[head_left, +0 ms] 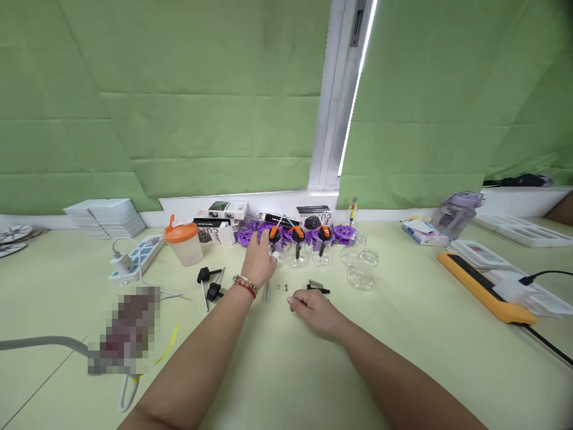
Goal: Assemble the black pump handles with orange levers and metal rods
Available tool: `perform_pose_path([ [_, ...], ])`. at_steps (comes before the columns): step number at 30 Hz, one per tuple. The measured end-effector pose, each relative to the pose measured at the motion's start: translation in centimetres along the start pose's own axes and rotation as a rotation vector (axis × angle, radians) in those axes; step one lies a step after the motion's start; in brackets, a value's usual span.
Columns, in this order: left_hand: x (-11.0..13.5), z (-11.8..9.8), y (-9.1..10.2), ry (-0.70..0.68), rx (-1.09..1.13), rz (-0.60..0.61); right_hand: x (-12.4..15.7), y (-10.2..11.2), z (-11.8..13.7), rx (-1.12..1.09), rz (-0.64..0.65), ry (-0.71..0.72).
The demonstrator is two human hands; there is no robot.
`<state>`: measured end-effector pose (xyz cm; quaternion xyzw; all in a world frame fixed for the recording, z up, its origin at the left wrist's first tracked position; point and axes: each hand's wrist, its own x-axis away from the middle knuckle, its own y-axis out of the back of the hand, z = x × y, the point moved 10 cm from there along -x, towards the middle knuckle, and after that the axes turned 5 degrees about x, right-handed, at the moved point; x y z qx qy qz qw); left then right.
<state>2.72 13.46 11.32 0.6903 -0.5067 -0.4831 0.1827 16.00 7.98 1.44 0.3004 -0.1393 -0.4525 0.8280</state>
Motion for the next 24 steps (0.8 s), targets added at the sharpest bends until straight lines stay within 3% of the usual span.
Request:
perform_pose_path([
  [6,-3.6,0.9,-4.0,0.031,0.069,0.064,0.3,-0.5,1.5,0.121,0.032,0.083],
  [10,-3.9,1.4,-4.4,0.036,0.092,0.020,0.4,-0.5,1.8,0.137,0.044,0.093],
  [14,-3.3,1.9,-2.0,0.052,0.116,-0.102,0.4,-0.1,1.4,0.082,0.026,0.082],
  [20,1.0,0.8,6.0,0.032,0.393,-0.428,-0.1,2.3,0.1,-0.221,-0.080,-0.013],
  [22,2.9,0.2,7.0,0.057,0.653,-0.405,-0.1,3.3,-0.6,-0.431,-0.148,-0.066],
  [24,4.7,-0.3,5.1,0.176,0.987,-0.207,0.0,4.0,-1.0,-0.625,-0.197,-0.102],
])
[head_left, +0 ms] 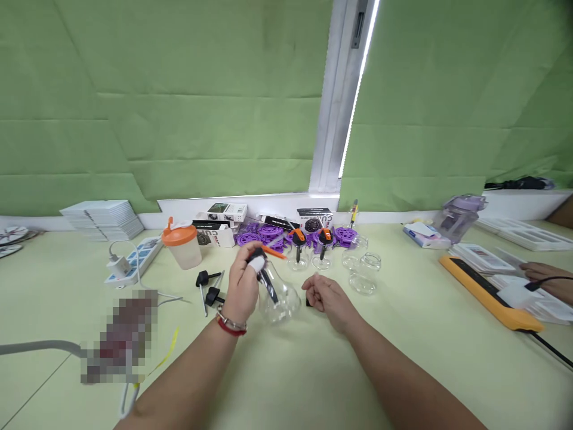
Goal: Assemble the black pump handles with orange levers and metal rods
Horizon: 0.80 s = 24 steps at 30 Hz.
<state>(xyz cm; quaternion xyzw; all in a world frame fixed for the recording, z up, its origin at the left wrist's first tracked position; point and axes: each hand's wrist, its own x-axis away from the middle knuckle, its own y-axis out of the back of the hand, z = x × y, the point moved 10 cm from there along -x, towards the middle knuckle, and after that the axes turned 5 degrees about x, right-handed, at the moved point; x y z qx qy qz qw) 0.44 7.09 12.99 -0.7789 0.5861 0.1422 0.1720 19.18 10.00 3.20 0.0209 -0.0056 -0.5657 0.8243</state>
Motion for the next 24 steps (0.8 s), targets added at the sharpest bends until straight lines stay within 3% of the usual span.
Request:
perform_pose_path([
  [4,5.5,4.3,-2.9,0.462,0.403,0.185,0.3,0.3,0.0,-0.158,-0.029,-0.050],
  [6,7.2,5.6,-3.3,0.556,0.502,0.192,0.5,-0.1,0.0,-0.140,-0.017,-0.057],
  [10,7.6,6.2,-2.5,0.585,0.537,0.177,0.7,-1.0,0.2,-0.055,0.023,-0.033],
  [15,6.7,5.9,-1.6,0.575,0.476,0.184,0.4,-0.7,-0.6,-0.015,-0.005,-0.058],
  [20,6.5,7.1,-1.1,0.619,0.466,0.163,0.0,0.1,-0.1,0.152,-0.053,0.067],
  [24,6.1,7.5,-0.8,0.606,0.468,0.178,0.0,0.1,-0.9,0.132,-0.052,-0.020],
])
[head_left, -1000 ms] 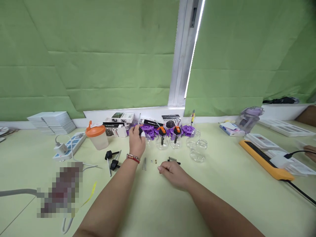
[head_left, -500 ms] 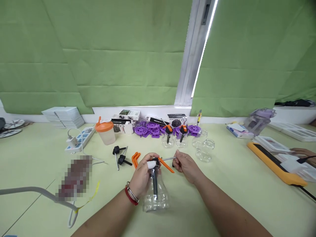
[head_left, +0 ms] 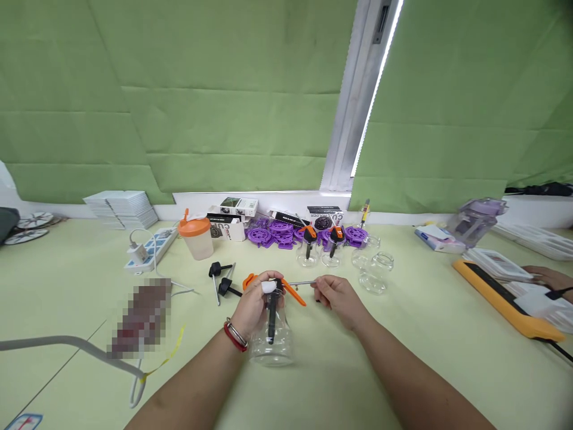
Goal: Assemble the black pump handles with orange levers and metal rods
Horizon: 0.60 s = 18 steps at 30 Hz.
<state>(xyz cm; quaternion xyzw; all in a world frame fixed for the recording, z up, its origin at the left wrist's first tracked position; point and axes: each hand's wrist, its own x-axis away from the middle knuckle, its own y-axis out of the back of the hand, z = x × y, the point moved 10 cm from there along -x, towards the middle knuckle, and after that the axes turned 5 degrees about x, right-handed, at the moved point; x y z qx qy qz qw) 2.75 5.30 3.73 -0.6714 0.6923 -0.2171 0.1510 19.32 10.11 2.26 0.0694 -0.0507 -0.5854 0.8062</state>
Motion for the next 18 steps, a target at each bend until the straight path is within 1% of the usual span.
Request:
perform_pose_path([
  [2,-0.1,0.0,0.0,-0.005,-0.008,0.029,0.0,-0.1,-0.2,0.000,0.004,-0.034],
  [6,-0.3,0.0,0.3,-0.026,-0.025,0.039,0.0,0.1,0.1,-0.047,-0.014,-0.012],
  [10,-0.4,0.0,0.6,-0.023,-0.021,0.037,-0.1,0.1,-0.7,-0.062,0.000,-0.079],
  [14,-0.5,-0.1,0.9,-0.005,-0.036,0.008,-0.2,0.3,-0.4,-0.083,-0.011,-0.036],
  [18,-0.4,-0.1,0.6,-0.013,-0.037,0.023,-0.1,-0.2,-1.3,-0.105,0.027,-0.118],
])
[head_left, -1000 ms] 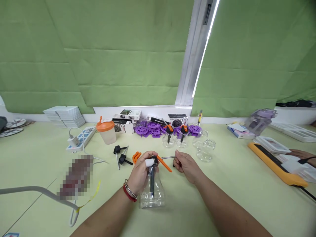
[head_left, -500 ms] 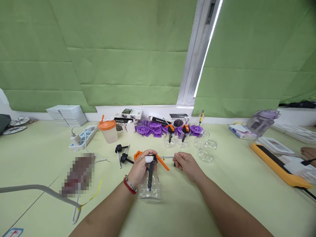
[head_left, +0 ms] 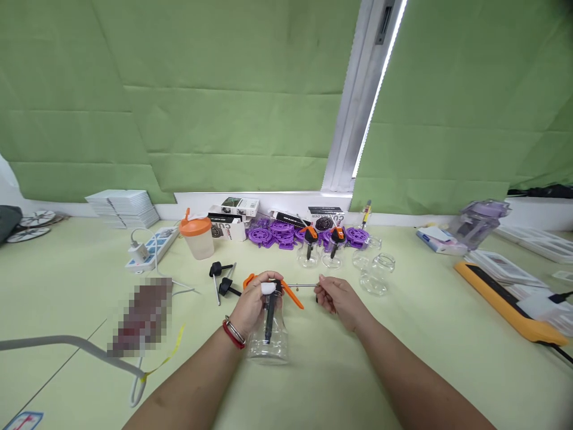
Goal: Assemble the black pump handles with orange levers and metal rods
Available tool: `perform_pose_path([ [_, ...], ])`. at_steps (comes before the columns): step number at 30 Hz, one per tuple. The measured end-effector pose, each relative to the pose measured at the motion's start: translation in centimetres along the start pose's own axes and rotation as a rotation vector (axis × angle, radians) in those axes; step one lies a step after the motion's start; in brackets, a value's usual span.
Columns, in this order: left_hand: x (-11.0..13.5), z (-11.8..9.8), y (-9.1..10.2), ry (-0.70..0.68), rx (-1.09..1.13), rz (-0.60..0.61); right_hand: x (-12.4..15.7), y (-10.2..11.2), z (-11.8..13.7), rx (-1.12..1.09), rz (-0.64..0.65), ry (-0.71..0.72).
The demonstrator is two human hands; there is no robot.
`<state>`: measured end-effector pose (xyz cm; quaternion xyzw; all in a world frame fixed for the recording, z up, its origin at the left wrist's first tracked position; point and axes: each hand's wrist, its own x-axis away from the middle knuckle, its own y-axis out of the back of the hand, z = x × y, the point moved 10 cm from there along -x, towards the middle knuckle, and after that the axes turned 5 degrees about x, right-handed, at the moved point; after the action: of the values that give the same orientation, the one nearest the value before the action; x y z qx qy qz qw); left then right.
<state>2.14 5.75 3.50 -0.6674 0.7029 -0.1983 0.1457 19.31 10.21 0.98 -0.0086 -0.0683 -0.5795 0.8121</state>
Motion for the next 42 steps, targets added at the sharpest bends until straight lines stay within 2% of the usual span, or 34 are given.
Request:
perform_pose_path([
  [5,0.1,-0.1,0.0,0.012,-0.007,-0.008,0.0,-0.1,0.5,-0.027,0.007,0.048],
  [9,0.1,-0.3,0.0,0.018,0.005,-0.017,0.0,-0.2,-0.2,-0.045,0.025,-0.025],
  [14,0.0,0.0,0.1,0.029,0.001,-0.004,0.0,0.0,0.8,-0.070,0.007,0.045],
  [19,-0.1,0.2,0.3,0.045,0.009,-0.025,0.1,-0.1,0.3,-0.025,0.004,-0.023],
  [22,-0.1,0.1,0.4,0.051,0.019,-0.027,-0.1,0.2,0.9,-0.027,-0.026,0.059],
  [25,-0.3,-0.5,0.7,0.039,0.054,-0.032,-0.2,1.4,1.6,-0.022,-0.115,0.152],
  [27,-0.4,-1.1,1.5,0.021,0.098,-0.059,-0.2,1.8,1.9,0.086,-0.163,0.206],
  [29,-0.5,-1.9,2.5,-0.016,0.160,-0.099,0.1,0.9,2.5,0.321,-0.151,0.289],
  [33,-0.8,-3.0,3.8,-0.097,0.261,-0.137,0.6,-4.0,2.4,0.891,0.019,0.440],
  [37,-0.9,-3.0,3.9,-0.102,0.286,-0.131,0.3,-7.6,0.5,1.289,0.152,0.430],
  [39,-0.8,-3.0,3.8,-0.098,0.294,-0.133,0.0,-8.0,0.0,1.399,0.167,0.408],
  [42,-0.7,-3.0,3.7,-0.091,0.296,-0.153,-0.8,-7.3,-0.2,1.453,0.128,0.357],
])
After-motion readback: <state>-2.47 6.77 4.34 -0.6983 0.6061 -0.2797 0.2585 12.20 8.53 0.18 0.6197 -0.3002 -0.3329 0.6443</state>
